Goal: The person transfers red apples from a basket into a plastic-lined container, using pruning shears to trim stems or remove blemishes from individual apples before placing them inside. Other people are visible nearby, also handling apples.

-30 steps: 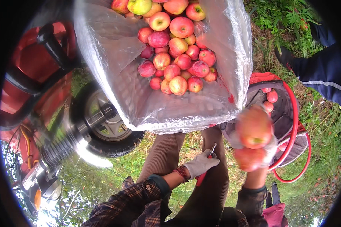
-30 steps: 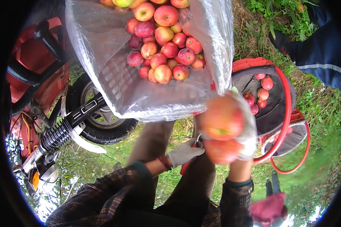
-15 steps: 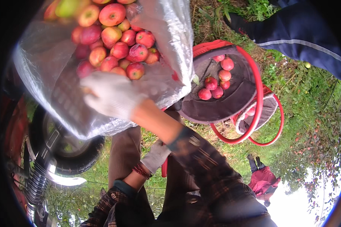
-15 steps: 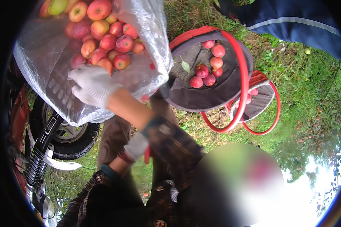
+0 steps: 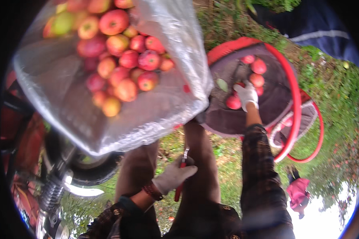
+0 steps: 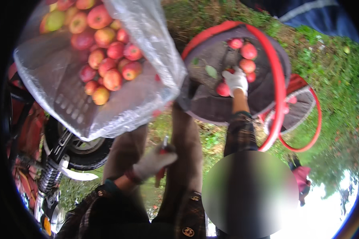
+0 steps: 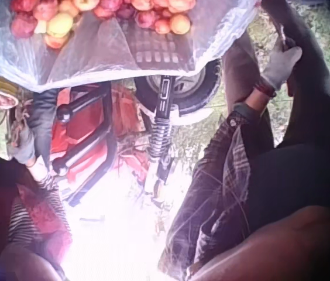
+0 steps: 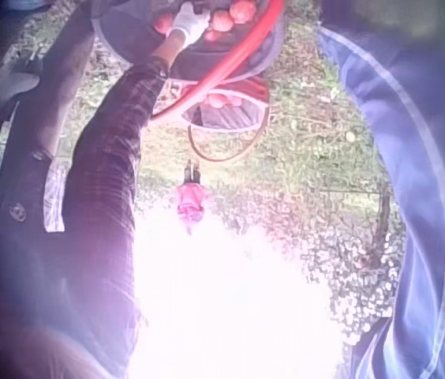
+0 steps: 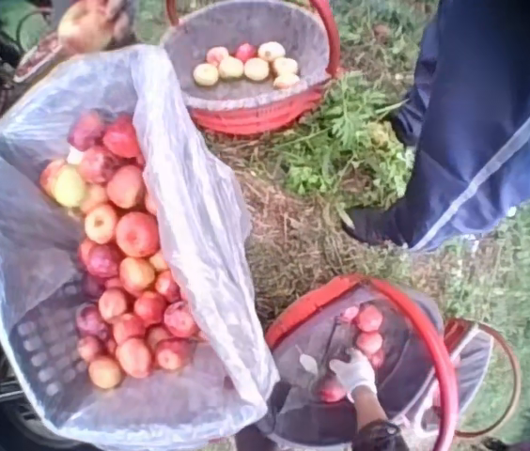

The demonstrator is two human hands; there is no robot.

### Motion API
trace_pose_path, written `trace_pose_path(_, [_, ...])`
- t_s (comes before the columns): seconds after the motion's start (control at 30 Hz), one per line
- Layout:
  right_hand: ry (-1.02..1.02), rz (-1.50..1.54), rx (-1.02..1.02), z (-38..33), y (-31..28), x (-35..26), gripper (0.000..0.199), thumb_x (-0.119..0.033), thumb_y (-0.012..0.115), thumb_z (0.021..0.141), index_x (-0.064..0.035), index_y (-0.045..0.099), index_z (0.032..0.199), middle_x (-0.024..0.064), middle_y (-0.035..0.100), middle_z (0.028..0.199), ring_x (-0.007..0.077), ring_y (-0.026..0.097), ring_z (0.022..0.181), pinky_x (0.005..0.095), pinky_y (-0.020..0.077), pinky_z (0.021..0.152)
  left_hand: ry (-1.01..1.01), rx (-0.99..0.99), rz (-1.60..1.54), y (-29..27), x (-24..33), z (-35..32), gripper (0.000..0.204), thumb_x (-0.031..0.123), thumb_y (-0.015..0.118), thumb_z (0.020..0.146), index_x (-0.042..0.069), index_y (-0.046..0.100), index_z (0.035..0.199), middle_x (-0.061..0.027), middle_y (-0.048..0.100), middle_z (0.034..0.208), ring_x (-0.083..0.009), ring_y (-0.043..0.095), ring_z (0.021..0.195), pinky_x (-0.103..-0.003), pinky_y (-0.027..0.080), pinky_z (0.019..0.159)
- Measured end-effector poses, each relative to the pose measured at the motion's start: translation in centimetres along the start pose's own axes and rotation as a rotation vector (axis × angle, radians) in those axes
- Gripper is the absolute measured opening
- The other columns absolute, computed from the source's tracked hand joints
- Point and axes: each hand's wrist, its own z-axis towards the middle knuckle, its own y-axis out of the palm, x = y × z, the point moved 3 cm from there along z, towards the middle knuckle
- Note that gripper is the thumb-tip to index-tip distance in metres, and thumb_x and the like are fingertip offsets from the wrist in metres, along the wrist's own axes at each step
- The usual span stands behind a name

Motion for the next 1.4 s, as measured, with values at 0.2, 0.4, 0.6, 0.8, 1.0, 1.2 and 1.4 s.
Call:
trace_pose_path(0.2, [-0.200,0.196,-0.255,-3.6,4.7,-1.3,0.062,-0.050,0.066,0.077,0.0029,0.058,0.110,0.0192,0.064,0.102,0.0297,0.061,0.096,0.0340,0.0448,0.085,-0.077,0.035,-0.063,0.3,0.3,0.2,0.026,0.024,0.066,0.081,0.006,0.057,0.097,-0.0001,0.055,0.075,-0.0080,0.051,0.069,-0.025,0.044,0.065])
trace_pose_path(0.4, [-0.099,0.504,-0.458,-2.9,7.8,-0.8,0.064,-0.044,0.066,0.076,0.0039,0.054,0.117,0.0197,0.061,0.109,0.0289,0.058,0.104,0.0322,0.0423,0.091,-0.102,-0.015,-0.067,0.1,-0.3,0.6,0.030,0.023,0.066,0.081,0.003,0.056,0.101,-0.0012,0.056,0.078,-0.0085,0.053,0.073,-0.025,0.045,0.068])
trace_pose_path(0.6, [-0.223,0.439,-0.401,-1.4,8.5,-2.5,0.073,-0.051,0.062,0.079,0.0046,0.049,0.125,0.0236,0.056,0.120,0.0315,0.051,0.117,0.0337,0.0378,0.099,-0.095,0.010,-0.026,-0.4,1.9,-0.5,0.029,0.022,0.066,0.082,0.004,0.057,0.102,-0.0010,0.057,0.081,-0.0079,0.053,0.075,-0.025,0.045,0.070])
trace_pose_path(0.8, [-0.170,0.552,-0.287,-2.8,8.4,-3.9,0.073,-0.051,0.060,0.081,0.0049,0.047,0.126,0.0243,0.055,0.121,0.0318,0.051,0.117,0.0342,0.0372,0.098,-0.123,-0.026,-0.027,-0.3,2.3,-0.2,0.028,0.022,0.065,0.082,0.005,0.056,0.102,-0.0006,0.056,0.078,-0.0073,0.052,0.073,-0.024,0.044,0.068])
trace_pose_path(1.0, [0.031,1.130,-0.263,-4.9,9.8,-5.3,0.074,-0.043,0.063,0.082,0.0101,0.041,0.129,0.0190,0.055,0.122,0.0245,0.051,0.113,0.0317,0.0367,0.097,-0.146,-0.026,-0.051,0.0,2.8,-0.3,0.025,0.021,0.064,0.083,0.005,0.055,0.101,0.0003,0.054,0.076,-0.0071,0.051,0.070,-0.024,0.044,0.065])
trace_pose_path(1.2, [0.022,0.884,-0.363,-4.0,8.8,-6.9,0.061,-0.040,0.060,0.084,0.0051,0.048,0.124,0.0127,0.055,0.121,0.0222,0.052,0.111,0.0321,0.0377,0.096,-0.057,-0.051,0.001,-0.2,2.2,-0.2,0.023,0.021,0.062,0.084,0.005,0.055,0.099,0.0005,0.053,0.075,-0.0074,0.051,0.068,-0.024,0.044,0.063])
trace_pose_path(1.4, [0.305,1.612,-0.755,-6.2,8.1,-3.4,0.044,-0.034,0.061,0.085,-0.0059,0.054,0.118,0.0096,0.062,0.108,0.0234,0.061,0.094,0.0352,0.0511,0.082,-0.130,-0.033,-0.049,0.4,3.0,-0.3,0.025,0.023,0.062,0.084,0.005,0.055,0.099,0.0003,0.054,0.074,-0.0079,0.051,0.066,-0.024,0.044,0.061])
